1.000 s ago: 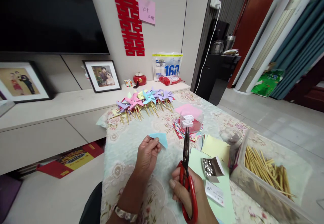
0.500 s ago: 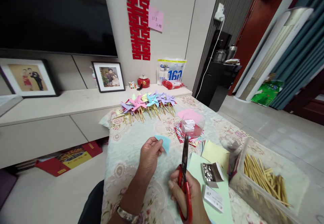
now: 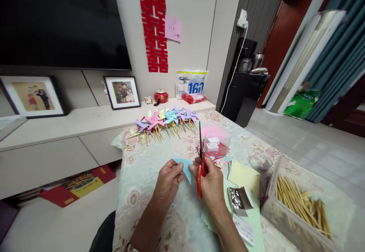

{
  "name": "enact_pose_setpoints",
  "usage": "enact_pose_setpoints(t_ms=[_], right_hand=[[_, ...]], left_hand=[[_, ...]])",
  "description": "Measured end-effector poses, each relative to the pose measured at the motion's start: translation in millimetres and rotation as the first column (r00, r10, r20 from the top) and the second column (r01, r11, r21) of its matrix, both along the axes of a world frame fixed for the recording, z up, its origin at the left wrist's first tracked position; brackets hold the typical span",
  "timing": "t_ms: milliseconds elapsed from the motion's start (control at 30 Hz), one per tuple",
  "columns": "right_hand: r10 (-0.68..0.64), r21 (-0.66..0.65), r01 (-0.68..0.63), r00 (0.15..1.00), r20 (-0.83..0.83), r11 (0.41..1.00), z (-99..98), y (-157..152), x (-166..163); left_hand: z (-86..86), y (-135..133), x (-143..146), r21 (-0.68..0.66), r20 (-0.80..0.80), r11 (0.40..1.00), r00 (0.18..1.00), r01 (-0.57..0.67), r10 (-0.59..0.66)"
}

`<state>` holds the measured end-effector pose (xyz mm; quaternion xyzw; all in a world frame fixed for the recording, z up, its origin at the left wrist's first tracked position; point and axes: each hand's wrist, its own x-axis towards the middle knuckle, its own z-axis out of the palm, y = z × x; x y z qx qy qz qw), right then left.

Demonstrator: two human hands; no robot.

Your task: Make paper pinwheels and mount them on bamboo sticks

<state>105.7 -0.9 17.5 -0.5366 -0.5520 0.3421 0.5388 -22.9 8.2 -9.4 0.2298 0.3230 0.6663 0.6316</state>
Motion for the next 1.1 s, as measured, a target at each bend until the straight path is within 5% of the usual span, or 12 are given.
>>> enact_pose_setpoints(t_ms=[200, 367, 500, 900, 1100], right_hand=[[0.008, -0.117, -0.035, 0.976, -0.220, 0.993, -10.5, -6.1, 9.6], [0.178, -0.209, -0.300, 0.872, -0.456, 0.931, -6.9, -5.5, 19.5], [0.295, -0.181, -0.413, 0.838, -0.459, 0.892, -2.2, -7.8, 20.6], [0.181, -0.134, -0.261, 0.884, -0.430, 0.956, -8.8, -1.8, 26.2], [0.204, -0.036, -0.224, 0.934, -0.293, 0.974, -6.1, 2.0, 36.9]], left_hand=[[-0.3, -3.8, 1.5, 0.058, -0.076, 0.988, 0.987, 0.143, -0.138], [3.9, -7.6, -2.5, 0.091, -0.049, 0.960, 0.964, 0.264, -0.261], [3.6, -9.6, -3.8, 0.083, -0.053, 0.954, 0.957, 0.288, -0.284], [3.0, -9.1, -3.3, 0.066, -0.032, 0.948, 0.951, 0.310, -0.308], [-2.4, -13.9, -0.5, -0.101, -0.126, 0.790, 0.780, 0.604, -0.613]])
